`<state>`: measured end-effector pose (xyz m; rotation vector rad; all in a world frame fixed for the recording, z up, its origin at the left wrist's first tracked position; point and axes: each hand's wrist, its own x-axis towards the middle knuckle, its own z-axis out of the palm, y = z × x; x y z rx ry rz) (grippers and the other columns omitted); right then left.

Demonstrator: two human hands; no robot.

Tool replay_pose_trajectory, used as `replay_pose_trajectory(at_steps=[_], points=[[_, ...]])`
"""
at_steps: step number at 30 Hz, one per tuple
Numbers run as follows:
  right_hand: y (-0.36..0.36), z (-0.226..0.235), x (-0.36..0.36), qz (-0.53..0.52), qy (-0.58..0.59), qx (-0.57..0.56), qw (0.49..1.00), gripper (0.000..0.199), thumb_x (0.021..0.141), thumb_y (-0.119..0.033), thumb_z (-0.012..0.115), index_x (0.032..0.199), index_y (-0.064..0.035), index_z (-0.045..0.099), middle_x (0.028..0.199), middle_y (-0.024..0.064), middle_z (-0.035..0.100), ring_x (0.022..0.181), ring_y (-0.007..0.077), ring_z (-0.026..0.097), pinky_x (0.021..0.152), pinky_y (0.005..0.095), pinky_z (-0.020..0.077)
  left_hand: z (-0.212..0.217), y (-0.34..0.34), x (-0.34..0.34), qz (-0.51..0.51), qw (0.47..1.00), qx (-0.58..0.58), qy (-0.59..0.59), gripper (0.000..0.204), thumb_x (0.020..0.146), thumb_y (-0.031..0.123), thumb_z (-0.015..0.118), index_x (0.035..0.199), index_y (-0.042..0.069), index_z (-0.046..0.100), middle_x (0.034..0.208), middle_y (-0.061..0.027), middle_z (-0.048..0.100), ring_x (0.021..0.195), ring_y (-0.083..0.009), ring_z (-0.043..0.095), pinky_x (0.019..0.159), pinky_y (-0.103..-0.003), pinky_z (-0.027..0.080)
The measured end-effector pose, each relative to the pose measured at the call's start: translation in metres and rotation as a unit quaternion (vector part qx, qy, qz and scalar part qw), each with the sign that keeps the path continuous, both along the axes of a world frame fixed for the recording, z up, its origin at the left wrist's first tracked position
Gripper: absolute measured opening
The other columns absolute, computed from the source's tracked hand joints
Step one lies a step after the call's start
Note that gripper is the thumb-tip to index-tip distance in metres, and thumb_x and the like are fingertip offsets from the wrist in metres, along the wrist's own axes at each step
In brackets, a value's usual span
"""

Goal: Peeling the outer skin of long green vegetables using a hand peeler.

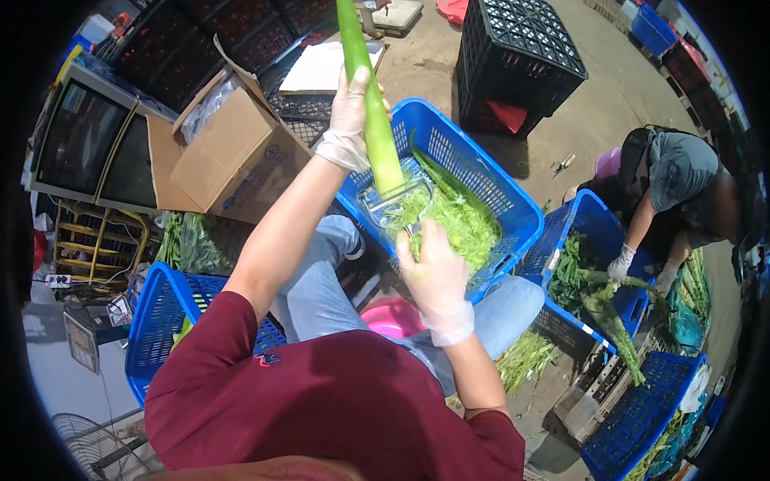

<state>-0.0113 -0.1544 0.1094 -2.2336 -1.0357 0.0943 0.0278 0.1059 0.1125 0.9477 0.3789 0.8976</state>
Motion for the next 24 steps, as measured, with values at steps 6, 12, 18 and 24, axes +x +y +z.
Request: replay_pose_trajectory(at_steps=[6, 12, 18, 24], points=[[0.02, -0.008, -0.004, 0.004, -0.055, -0.087, 0.995, 0.032, 0.094, -0.038, 0.056, 0.104, -0.0078, 0.054, 0.084, 0.0161, 0.061, 0.066, 0.0382, 0.065, 0.056, 0.0482, 0.0527, 0.005, -0.014, 0.0, 0.049, 0.996, 0.037, 0.057, 0.068, 0.092, 0.032, 0.069, 0.149, 0.023, 0.032, 0.073, -0.0037, 0.054, 0.046, -0.0134, 0.053, 0.038, -0.028, 0.046], [-0.013, -0.052, -0.011, -0.027, 0.033, -0.165, 0.985, 0.031, 0.093, -0.036, 0.058, 0.102, -0.0062, 0.056, 0.094, 0.0203, 0.067, 0.072, 0.0421, 0.066, 0.065, 0.0531, 0.0516, 0.006, -0.007, -0.002, 0.069, 0.994, 0.022, 0.084, 0.063, 0.094, 0.033, 0.066, 0.147, 0.023, 0.033, 0.072, -0.0047, 0.054, 0.047, -0.014, 0.054, 0.039, -0.028, 0.047], [-0.014, -0.06, 0.003, -0.047, 0.278, 0.123, 0.952, 0.026, 0.1, -0.031, 0.052, 0.1, -0.0054, 0.057, 0.085, 0.0114, 0.066, 0.064, 0.0252, 0.061, 0.06, 0.0383, 0.0463, 0.004, -0.005, -0.004, -0.058, 0.994, -0.091, -0.027, 0.047, 0.094, 0.057, 0.055, 0.115, 0.016, 0.052, 0.079, -0.0028, 0.056, 0.058, -0.0158, 0.06, 0.05, -0.031, 0.052], [0.013, -0.021, 0.017, -0.036, 0.194, 0.186, 0.962, 0.019, 0.098, -0.021, 0.056, 0.101, -0.0033, 0.058, 0.083, 0.0088, 0.06, 0.065, 0.0198, 0.054, 0.061, 0.0323, 0.0434, 0.0, -0.005, -0.006, -0.181, 0.973, -0.122, -0.079, 0.058, 0.091, 0.063, 0.054, 0.102, 0.007, 0.061, 0.09, -0.0045, 0.064, 0.08, -0.0144, 0.063, 0.067, -0.027, 0.054]])
